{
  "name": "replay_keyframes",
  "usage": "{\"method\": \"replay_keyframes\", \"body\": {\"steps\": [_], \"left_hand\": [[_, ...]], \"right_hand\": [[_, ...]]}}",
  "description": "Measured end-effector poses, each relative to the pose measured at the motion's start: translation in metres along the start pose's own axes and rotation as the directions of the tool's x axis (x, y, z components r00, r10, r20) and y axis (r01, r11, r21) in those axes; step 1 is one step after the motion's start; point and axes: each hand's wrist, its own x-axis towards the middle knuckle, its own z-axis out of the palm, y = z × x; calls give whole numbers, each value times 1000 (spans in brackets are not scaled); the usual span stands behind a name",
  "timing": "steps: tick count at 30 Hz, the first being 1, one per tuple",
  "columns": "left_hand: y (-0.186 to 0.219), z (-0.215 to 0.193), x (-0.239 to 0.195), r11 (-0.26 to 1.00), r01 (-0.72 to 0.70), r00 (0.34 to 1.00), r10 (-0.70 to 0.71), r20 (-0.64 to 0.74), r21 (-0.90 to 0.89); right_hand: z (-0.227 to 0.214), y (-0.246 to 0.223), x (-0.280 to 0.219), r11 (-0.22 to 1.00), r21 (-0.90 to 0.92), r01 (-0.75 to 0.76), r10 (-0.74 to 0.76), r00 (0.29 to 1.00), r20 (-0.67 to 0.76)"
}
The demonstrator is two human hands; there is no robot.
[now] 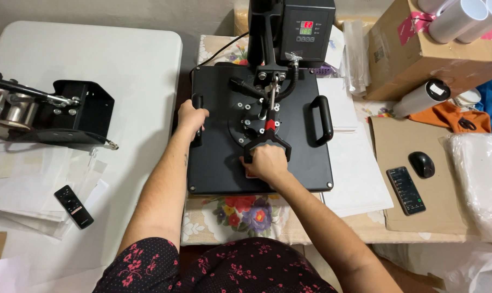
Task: Using a heat press machine to transfer a design from paper onto a substrate.
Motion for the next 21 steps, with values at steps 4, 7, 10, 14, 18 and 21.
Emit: {"method": "replay_keyframes", "body": {"steps": [4, 7, 10, 14, 18, 21], "left_hand": [[2, -1, -3, 999, -10, 1000, 10, 0, -30], [7, -1, -7, 999, -29, 999, 30, -27, 33], [12, -4, -11, 999, -25, 999, 26, -33, 41], [19, -7, -20, 993, -16, 999, 22, -45, 115], [22, -6, -23, 984, -12, 998, 23, -61, 175], [23, -6, -19, 970, 16, 998, -2, -58, 241]], "right_hand": [[9, 6, 2, 1000, 4, 8, -8, 1000, -1], [13, 8, 1, 999, -7, 37, -37, 999, 22], [8, 6, 0, 1000, 15, 19, -20, 999, 33], [13, 7, 1, 1000, 3, 27, -27, 999, 25], [-23, -8, -13, 997, 72, 29, -32, 999, 37], [-34, -3, -20, 991, 76, 114, -115, 993, 9]]}}
